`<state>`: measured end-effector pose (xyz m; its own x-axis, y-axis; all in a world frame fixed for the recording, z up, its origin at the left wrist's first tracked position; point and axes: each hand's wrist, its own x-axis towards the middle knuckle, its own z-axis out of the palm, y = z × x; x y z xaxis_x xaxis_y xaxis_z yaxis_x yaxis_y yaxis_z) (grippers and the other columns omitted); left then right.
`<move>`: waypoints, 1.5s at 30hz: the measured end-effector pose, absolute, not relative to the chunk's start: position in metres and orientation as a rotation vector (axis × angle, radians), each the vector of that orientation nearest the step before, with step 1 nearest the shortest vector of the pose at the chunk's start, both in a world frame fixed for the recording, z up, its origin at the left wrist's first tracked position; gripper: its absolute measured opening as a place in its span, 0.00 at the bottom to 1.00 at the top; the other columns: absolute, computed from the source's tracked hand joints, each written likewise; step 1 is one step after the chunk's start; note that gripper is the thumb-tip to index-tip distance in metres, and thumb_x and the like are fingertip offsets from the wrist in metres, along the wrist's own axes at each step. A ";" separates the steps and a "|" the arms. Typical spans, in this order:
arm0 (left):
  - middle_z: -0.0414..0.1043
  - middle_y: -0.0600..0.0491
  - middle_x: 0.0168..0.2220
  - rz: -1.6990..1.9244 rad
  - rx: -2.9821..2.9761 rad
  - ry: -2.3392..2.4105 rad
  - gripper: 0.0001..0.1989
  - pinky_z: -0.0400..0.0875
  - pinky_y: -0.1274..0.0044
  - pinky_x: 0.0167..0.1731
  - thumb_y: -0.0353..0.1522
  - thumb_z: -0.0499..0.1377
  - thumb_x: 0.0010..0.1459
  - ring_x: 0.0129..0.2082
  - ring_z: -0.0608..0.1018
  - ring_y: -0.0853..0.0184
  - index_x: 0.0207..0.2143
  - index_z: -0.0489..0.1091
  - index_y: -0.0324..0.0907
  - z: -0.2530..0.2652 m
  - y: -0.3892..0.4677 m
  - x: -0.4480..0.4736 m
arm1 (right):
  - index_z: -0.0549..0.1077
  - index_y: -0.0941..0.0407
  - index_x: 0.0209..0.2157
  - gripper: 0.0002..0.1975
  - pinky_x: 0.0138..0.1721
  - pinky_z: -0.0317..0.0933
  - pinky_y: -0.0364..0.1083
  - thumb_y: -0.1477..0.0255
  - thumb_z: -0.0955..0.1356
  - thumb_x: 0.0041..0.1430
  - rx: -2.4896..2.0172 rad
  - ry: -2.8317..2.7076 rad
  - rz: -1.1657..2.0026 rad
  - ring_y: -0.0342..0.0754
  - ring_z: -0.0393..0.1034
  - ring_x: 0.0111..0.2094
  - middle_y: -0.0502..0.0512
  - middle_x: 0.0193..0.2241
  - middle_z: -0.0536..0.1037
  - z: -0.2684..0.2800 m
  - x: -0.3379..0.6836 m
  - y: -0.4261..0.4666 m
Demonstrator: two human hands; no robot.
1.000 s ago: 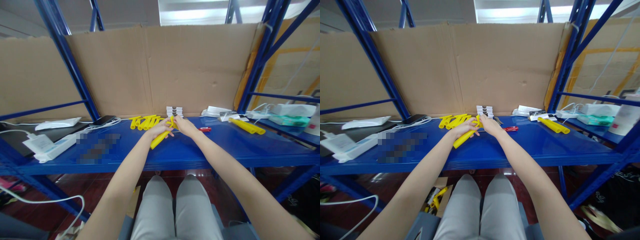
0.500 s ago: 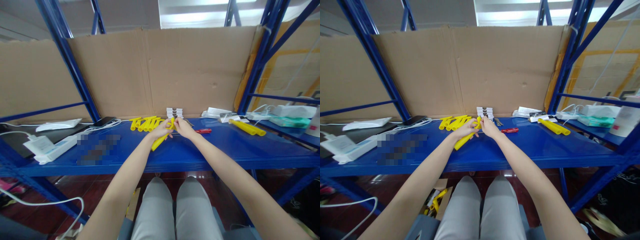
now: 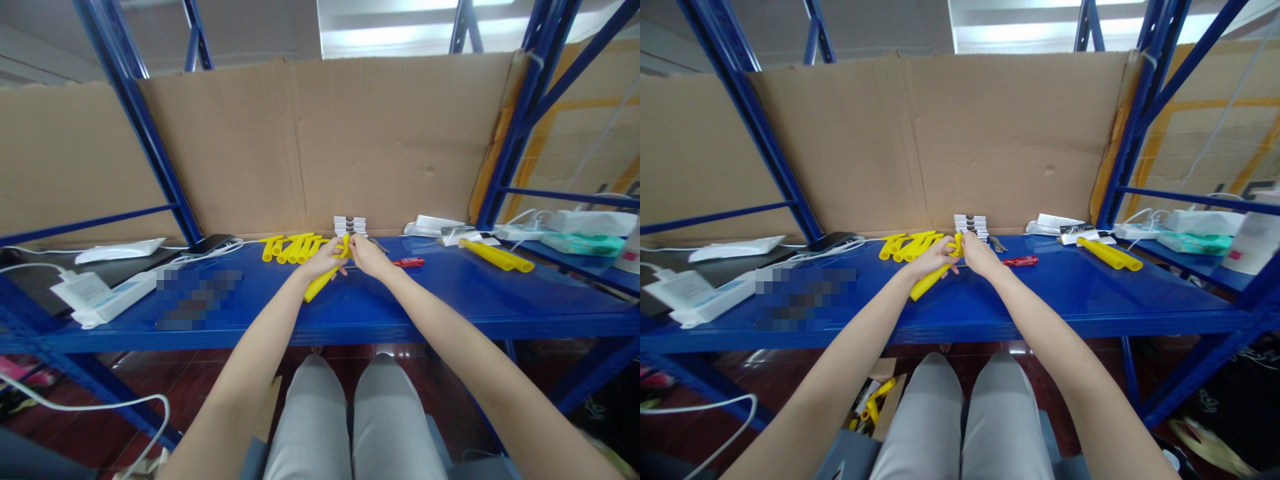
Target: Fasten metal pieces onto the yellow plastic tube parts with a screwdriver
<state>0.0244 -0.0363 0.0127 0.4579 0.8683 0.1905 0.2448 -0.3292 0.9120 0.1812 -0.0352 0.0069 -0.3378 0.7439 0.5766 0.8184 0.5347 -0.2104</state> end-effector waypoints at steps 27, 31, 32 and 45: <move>0.72 0.50 0.39 1.032 1.311 1.012 0.13 0.66 0.83 0.17 0.22 0.54 0.58 0.24 0.79 0.71 0.44 0.57 0.42 0.019 -0.037 0.025 | 0.76 0.61 0.44 0.16 0.47 0.63 0.51 0.80 0.63 0.56 -1.917 -2.184 -0.199 0.58 0.69 0.51 0.69 0.48 0.76 0.011 0.226 0.029; 0.71 0.48 0.40 1.075 1.198 0.977 0.14 0.67 0.82 0.16 0.22 0.53 0.59 0.24 0.79 0.70 0.46 0.57 0.41 0.017 -0.033 0.026 | 0.75 0.62 0.44 0.16 0.50 0.62 0.55 0.81 0.62 0.57 -1.913 -2.206 -0.183 0.60 0.66 0.54 0.72 0.49 0.73 0.011 0.225 0.030; 0.71 0.48 0.39 1.086 1.176 0.964 0.13 0.67 0.82 0.16 0.21 0.53 0.59 0.23 0.79 0.70 0.46 0.57 0.40 0.017 -0.031 0.026 | 0.75 0.62 0.44 0.16 0.51 0.62 0.56 0.81 0.61 0.57 -1.912 -2.209 -0.173 0.61 0.65 0.55 0.72 0.50 0.73 0.011 0.225 0.030; 0.77 0.43 0.36 1.004 0.959 0.989 0.19 0.67 0.82 0.17 0.22 0.49 0.60 0.21 0.77 0.71 0.55 0.61 0.31 0.026 -0.006 0.045 | 0.70 0.63 0.51 0.18 0.53 0.60 0.54 0.78 0.59 0.62 -1.943 -2.212 -0.200 0.58 0.63 0.57 0.71 0.52 0.71 0.005 0.217 0.028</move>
<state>0.0452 -0.0065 0.0260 0.2252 0.9537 -0.1994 -0.2133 0.2480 0.9450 0.2165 0.0284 0.0047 -0.1228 0.9652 0.2307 0.9910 0.1318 -0.0240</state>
